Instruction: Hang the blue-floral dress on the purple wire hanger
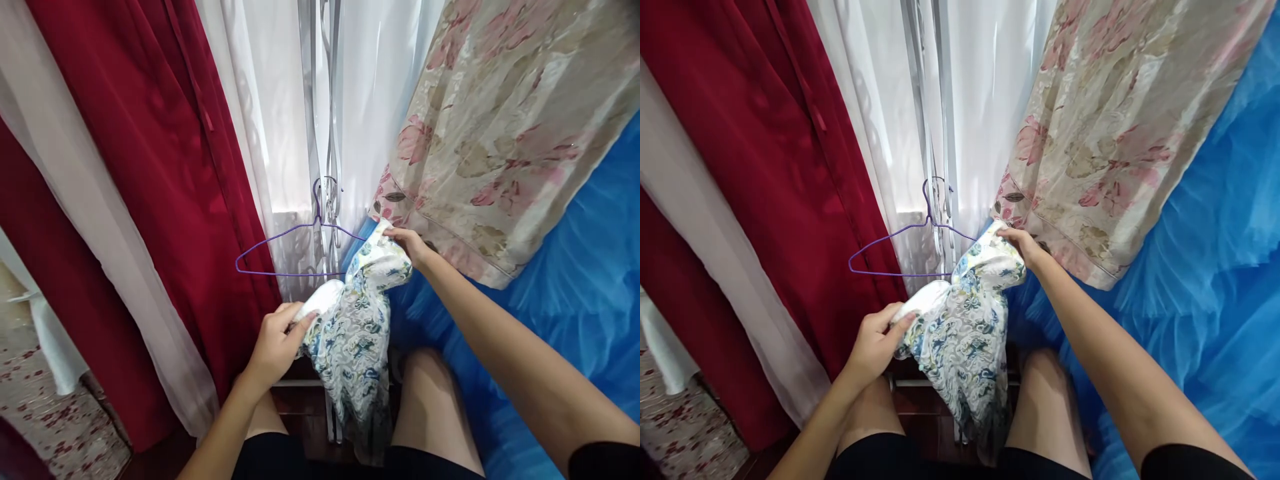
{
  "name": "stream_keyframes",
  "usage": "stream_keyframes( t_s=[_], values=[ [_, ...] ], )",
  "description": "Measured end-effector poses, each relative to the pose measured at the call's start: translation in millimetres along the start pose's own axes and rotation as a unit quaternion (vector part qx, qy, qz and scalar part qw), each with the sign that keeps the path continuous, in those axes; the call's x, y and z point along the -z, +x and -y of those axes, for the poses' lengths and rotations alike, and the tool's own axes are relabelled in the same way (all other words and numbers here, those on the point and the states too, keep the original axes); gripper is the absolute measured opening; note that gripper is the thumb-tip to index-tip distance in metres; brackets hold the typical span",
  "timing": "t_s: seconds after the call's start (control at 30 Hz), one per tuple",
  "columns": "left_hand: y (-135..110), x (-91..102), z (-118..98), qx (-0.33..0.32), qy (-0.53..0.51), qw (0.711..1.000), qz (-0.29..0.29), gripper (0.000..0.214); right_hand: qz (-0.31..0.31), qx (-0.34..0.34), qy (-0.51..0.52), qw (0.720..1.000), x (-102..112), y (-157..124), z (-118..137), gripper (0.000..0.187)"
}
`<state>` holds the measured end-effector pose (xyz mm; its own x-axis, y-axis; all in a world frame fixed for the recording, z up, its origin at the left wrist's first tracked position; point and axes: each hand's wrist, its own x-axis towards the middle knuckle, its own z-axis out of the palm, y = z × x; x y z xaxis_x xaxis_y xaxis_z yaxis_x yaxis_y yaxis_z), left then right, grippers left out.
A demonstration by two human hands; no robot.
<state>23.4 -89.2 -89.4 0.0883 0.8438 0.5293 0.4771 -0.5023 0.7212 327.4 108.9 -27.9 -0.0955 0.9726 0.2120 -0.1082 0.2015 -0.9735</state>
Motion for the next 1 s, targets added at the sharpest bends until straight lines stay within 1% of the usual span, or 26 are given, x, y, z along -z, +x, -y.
stream_keyframes(
  t_s=[0.03,0.1,0.17,0.2,0.23,0.27,0.33,0.4,0.43,0.47,0.5,0.57,0.6,0.7,0.77,0.8,0.87,0.9,0.93,1.0],
  values=[
    [2,5.5,2,0.012,-0.014,1.0,-0.018,0.035,0.044,-0.039,0.014,0.998,-5,1,1,0.019],
    [5,19.0,10,0.026,-0.034,0.997,-0.057,0.033,0.14,-0.102,0.046,0.984,-14,-1,2,0.023],
    [5,35.1,23,0.036,-0.047,0.994,-0.095,0.031,0.209,-0.116,0.055,0.969,-20,-6,2,0.025],
    [6,43.8,32,0.044,-0.053,0.992,-0.107,0.03,0.232,-0.115,0.053,0.965,-21,-10,3,0.027],
    [6,52.7,41,0.055,-0.058,0.991,-0.105,0.029,0.248,-0.116,0.052,0.96,-22,-14,3,0.029],
    [7,61.7,51,0.064,-0.062,0.992,-0.089,0.029,0.257,-0.12,0.051,0.958,-23,-17,5,0.031],
    [9,79.5,70,0.066,-0.043,0.997,-0.013,0.027,0.254,-0.135,0.049,0.956,-21,-22,9,0.032],
    [15,96.5,88,0.044,0.017,0.996,0.073,0.022,0.235,-0.153,0.044,0.959,-18,-25,14,0.028],
    [20,105.0,95,0.031,0.056,0.992,0.105,0.02,0.227,-0.159,0.041,0.96,-17,-26,17,0.026],
    [25,113.5,101,0.02,0.094,0.988,0.125,0.019,0.222,-0.162,0.039,0.961,-16,-26,21,0.025],
    [31,122.3,105,0.01,0.127,0.983,0.131,0.019,0.219,-0.164,0.038,0.961,-16,-27,24,0.024],
    [47,140.3,107,-0.011,0.173,0.978,0.114,0.018,0.22,-0.168,0.038,0.96,-17,-28,30,0.024],
    [56,149.1,105,-0.024,0.192,0.977,0.089,0.018,0.218,-0.172,0.038,0.96,-17,-29,33,0.024],
    [88,168.9,90,-0.064,0.259,0.963,-0.028,0.019,0.202,-0.193,0.038,0.96,-19,-31,39,0.024],
    [112,170.6,76,-0.086,0.292,0.948,-0.095,0.02,0.2,-0.22,0.047,0.954,-19,-33,41,0.024],
    [124,166.8,70,-0.092,0.289,0.945,-0.12,0.02,0.204,-0.239,0.054,0.948,-18,-35,42,0.024],
    [146,150.4,61,-0.087,0.228,0.959,-0.147,0.019,0.216,-0.274,0.067,0.935,-18,-39,40,0.025],
    [155,138.9,59,-0.075,0.177,0.97,-0.148,0.019,0.217,-0.288,0.071,0.93,-18,-41,38,0.025],
    [163,126.4,56,-0.059,0.125,0.981,-0.137,0.019,0.213,-0.298,0.074,0.928,-18,-43,36,0.025],
    [171,102.1,53,-0.017,0.06,0.993,-0.1,0.023,0.2,-0.309,0.076,0.927,-19,-48,30,0.024]
  ],
)
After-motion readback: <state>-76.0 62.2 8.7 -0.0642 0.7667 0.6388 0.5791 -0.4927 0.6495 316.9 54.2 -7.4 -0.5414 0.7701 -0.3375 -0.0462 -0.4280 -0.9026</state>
